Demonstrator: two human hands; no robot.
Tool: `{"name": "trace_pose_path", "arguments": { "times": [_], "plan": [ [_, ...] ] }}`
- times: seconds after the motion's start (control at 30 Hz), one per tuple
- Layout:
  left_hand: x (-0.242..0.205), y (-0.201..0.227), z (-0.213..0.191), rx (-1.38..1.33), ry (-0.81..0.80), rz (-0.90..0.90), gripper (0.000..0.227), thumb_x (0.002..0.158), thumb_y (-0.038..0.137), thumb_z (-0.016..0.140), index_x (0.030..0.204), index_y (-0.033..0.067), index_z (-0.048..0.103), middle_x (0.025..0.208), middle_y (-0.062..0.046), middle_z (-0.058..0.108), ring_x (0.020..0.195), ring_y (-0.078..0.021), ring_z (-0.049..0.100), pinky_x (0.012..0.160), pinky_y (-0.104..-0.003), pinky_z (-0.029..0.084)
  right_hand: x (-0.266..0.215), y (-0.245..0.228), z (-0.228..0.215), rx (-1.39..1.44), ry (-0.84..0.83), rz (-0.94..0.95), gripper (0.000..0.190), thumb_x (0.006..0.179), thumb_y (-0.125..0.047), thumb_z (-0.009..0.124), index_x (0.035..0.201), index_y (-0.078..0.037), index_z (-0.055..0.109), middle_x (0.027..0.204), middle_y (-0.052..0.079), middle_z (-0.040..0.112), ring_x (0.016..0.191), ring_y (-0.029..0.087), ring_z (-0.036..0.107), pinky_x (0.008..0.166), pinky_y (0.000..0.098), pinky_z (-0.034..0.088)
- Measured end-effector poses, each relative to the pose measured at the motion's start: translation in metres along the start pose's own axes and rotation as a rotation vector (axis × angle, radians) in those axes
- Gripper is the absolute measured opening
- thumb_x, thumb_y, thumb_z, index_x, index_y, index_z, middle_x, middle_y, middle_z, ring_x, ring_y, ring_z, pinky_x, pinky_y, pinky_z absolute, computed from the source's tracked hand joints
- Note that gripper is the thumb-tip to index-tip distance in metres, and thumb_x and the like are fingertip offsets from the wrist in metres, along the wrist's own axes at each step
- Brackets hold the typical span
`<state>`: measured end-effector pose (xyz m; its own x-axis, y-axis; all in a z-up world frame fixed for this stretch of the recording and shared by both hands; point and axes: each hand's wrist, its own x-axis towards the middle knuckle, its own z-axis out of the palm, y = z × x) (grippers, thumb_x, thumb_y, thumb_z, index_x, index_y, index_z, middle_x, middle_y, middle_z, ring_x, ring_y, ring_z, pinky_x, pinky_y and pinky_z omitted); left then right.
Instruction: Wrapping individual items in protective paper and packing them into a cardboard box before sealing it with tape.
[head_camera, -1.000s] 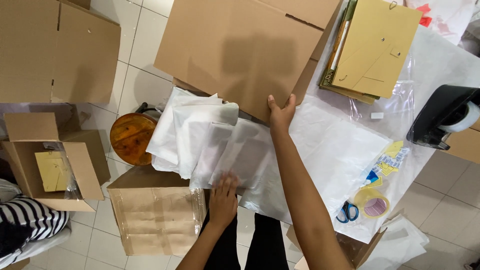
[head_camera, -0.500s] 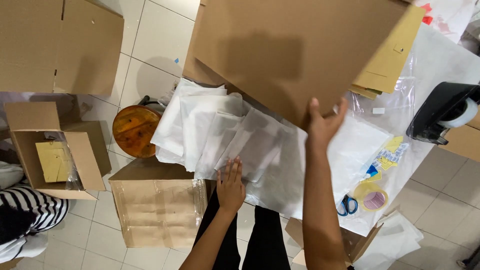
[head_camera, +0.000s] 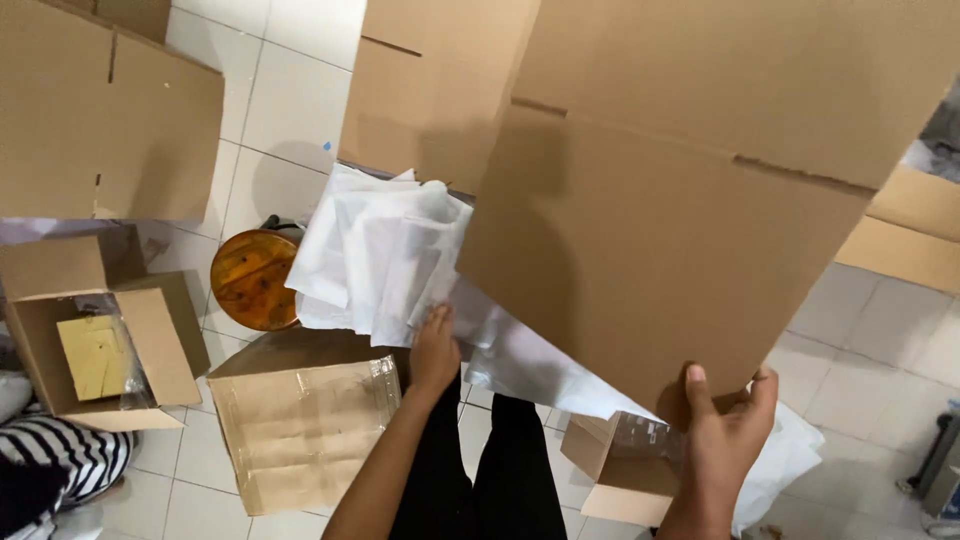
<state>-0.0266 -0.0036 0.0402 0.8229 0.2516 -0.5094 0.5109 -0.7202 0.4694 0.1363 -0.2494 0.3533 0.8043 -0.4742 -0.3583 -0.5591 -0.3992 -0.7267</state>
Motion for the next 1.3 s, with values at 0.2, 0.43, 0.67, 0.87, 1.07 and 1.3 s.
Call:
{"name": "trace_pose_path", "arguments": {
  "times": [0.2, 0.43, 0.67, 0.87, 1.07, 1.3],
  "plan": [
    [-0.017, 0.055, -0.052, -0.569, 0.123, 0.249, 0.043, 0.104, 0.015, 0.044, 0.145, 0.0051, 0.052, 0.146, -0.018, 0.056, 0.136, -0.0347, 0.055, 0.110, -0.044, 0.044, -0.037, 0.057, -0.058, -0.272, 0.001, -0.113, 0.029, 0.097, -0.014, 0.065, 0.123, -0.003, 0.057, 0.109, 0.009, 0.062, 0.098, 0.022, 0.055, 0.088, 0.0340, 0.044],
    [-0.080, 0.189, -0.094, -0.793, 0.053, 0.503, 0.041, 0.108, 0.015, 0.044, 0.146, 0.0028, 0.050, 0.146, -0.015, 0.059, 0.135, -0.0313, 0.057, 0.117, -0.042, 0.041, -0.106, 0.084, -0.084, -0.482, 0.120, -0.024, 0.044, 0.097, -0.036, 0.061, 0.132, -0.010, 0.064, 0.106, 0.011, 0.073, 0.098, 0.029, 0.069, 0.078, 0.0402, 0.051],
    [-0.134, 0.267, -0.116, -1.130, -0.197, 0.557, 0.051, 0.111, 0.024, 0.045, 0.158, 0.0084, 0.033, 0.164, -0.018, 0.035, 0.156, -0.0335, 0.032, 0.129, -0.049, 0.028, -0.139, 0.114, -0.068, -0.520, 0.130, 0.015, 0.039, 0.102, -0.036, 0.054, 0.133, -0.016, 0.064, 0.114, 0.010, 0.074, 0.102, 0.034, 0.070, 0.084, 0.0428, 0.052],
    [-0.141, 0.291, -0.122, -0.994, -0.214, 0.403, 0.070, 0.108, 0.050, 0.041, 0.164, 0.0163, 0.014, 0.174, -0.013, 0.007, 0.163, -0.0342, 0.010, 0.129, -0.057, 0.014, -0.129, 0.069, -0.061, -0.211, -0.247, 0.125, 0.044, 0.098, -0.021, 0.051, 0.141, -0.017, 0.057, 0.134, 0.007, 0.070, 0.123, 0.021, 0.068, 0.093, 0.0338, 0.055],
    [-0.141, 0.296, -0.115, -0.989, -0.180, 0.377, 0.067, 0.109, 0.043, 0.044, 0.162, 0.0106, 0.019, 0.173, -0.014, 0.011, 0.162, -0.0318, 0.012, 0.130, -0.048, 0.016, -0.095, 0.096, -0.057, 0.106, -0.508, 0.082, 0.061, 0.100, -0.031, 0.043, 0.155, -0.005, 0.037, 0.157, 0.013, 0.048, 0.146, 0.023, 0.045, 0.114, 0.0339, 0.037],
    [-0.159, 0.305, -0.111, -1.049, -0.131, 0.377, 0.060, 0.111, 0.037, 0.044, 0.161, 0.0118, 0.023, 0.172, -0.016, 0.016, 0.162, -0.0333, 0.017, 0.132, -0.046, 0.019, -0.100, 0.109, -0.069, 0.263, -0.472, 0.230, 0.062, 0.100, -0.034, 0.042, 0.153, -0.002, 0.039, 0.164, 0.012, 0.039, 0.154, 0.022, 0.034, 0.123, 0.0339, 0.029]
  ]
}}
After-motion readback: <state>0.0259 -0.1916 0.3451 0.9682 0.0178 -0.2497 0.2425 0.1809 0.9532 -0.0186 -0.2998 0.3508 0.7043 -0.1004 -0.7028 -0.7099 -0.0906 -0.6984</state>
